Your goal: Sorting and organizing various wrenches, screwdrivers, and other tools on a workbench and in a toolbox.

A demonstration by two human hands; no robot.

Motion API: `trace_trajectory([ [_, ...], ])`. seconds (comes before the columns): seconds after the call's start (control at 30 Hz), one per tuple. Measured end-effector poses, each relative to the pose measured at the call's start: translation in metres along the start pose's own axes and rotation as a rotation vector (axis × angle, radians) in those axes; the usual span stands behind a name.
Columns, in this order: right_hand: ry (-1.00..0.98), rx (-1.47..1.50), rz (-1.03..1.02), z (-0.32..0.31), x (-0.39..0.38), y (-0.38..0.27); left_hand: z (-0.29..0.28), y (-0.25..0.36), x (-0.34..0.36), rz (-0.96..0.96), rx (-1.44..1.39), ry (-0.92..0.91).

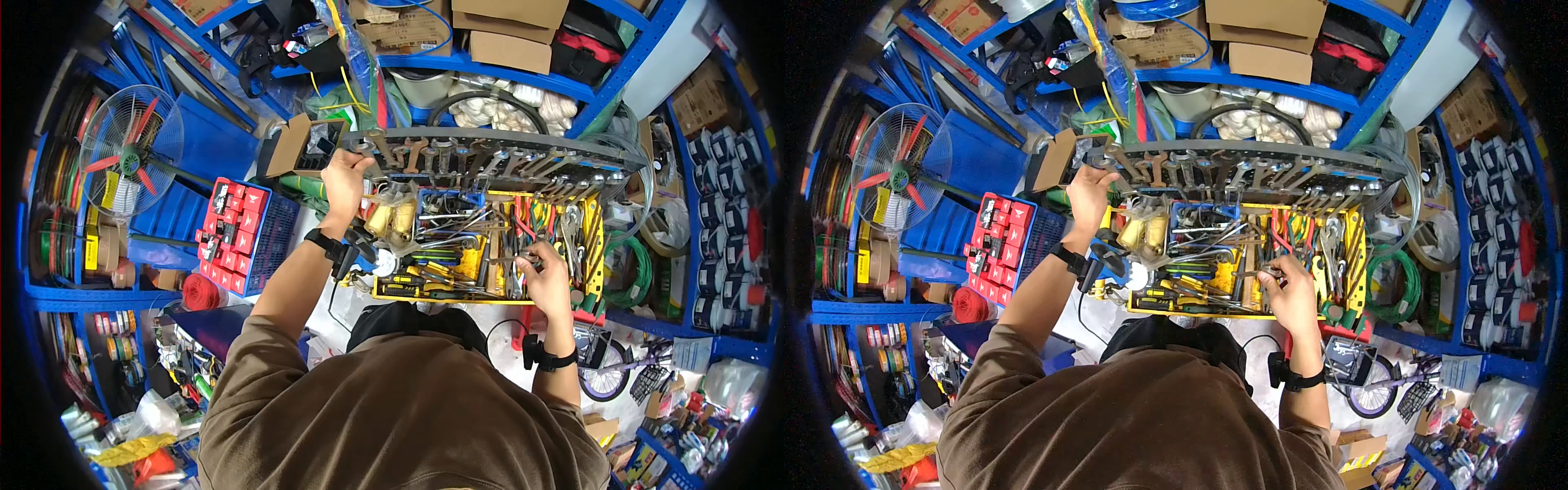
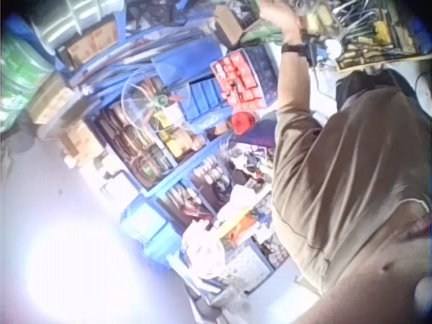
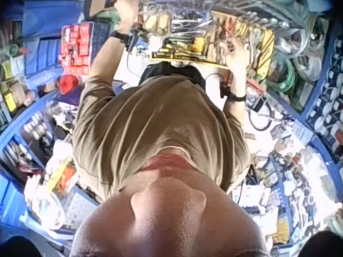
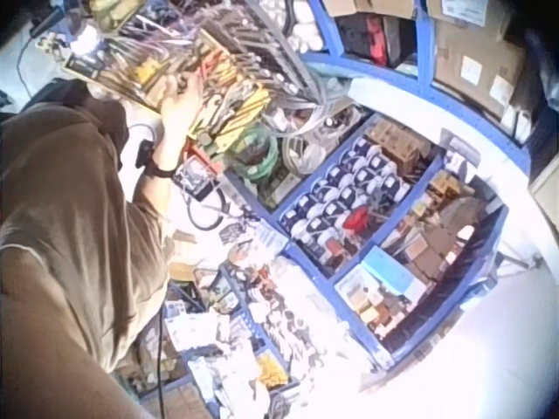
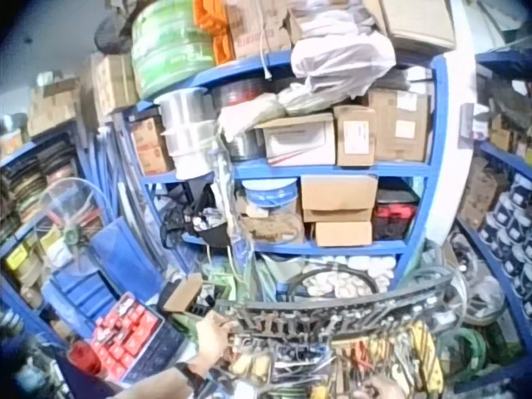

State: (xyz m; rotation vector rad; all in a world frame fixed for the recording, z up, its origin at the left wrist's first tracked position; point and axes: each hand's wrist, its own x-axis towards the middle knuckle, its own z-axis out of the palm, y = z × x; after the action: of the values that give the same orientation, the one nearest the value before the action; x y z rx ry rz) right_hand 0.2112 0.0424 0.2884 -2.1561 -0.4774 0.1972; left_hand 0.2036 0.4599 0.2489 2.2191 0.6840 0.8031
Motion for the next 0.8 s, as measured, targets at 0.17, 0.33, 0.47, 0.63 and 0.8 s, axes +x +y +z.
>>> trace_trajectory([
  [0.17,-0.023,-0.025,-0.061,-0.025,0.0,0.021,0.0,0.016,-0.003,-0.054,0.165,-0.002],
  [0.33,-0.061,0.092,0.0,-0.044,-0.009,0.04,-0.018,0.024,-0.004,-0.02,0.212,-0.014],
  [0.47,0.057,0.088,-0.016,-0.037,-0.018,0.065,-0.036,0.048,-0.001,0.312,0.248,0.115],
  [0.63,0.147,0.288,0.126,-0.011,-0.013,0.048,-0.052,0.085,0.047,0.546,0.247,-0.178],
  [0.8,0.245,0.22,-0.003,0.03,0.003,-0.002,-0.05,0.082,0.053,0.542,0.165,-0.313],
])
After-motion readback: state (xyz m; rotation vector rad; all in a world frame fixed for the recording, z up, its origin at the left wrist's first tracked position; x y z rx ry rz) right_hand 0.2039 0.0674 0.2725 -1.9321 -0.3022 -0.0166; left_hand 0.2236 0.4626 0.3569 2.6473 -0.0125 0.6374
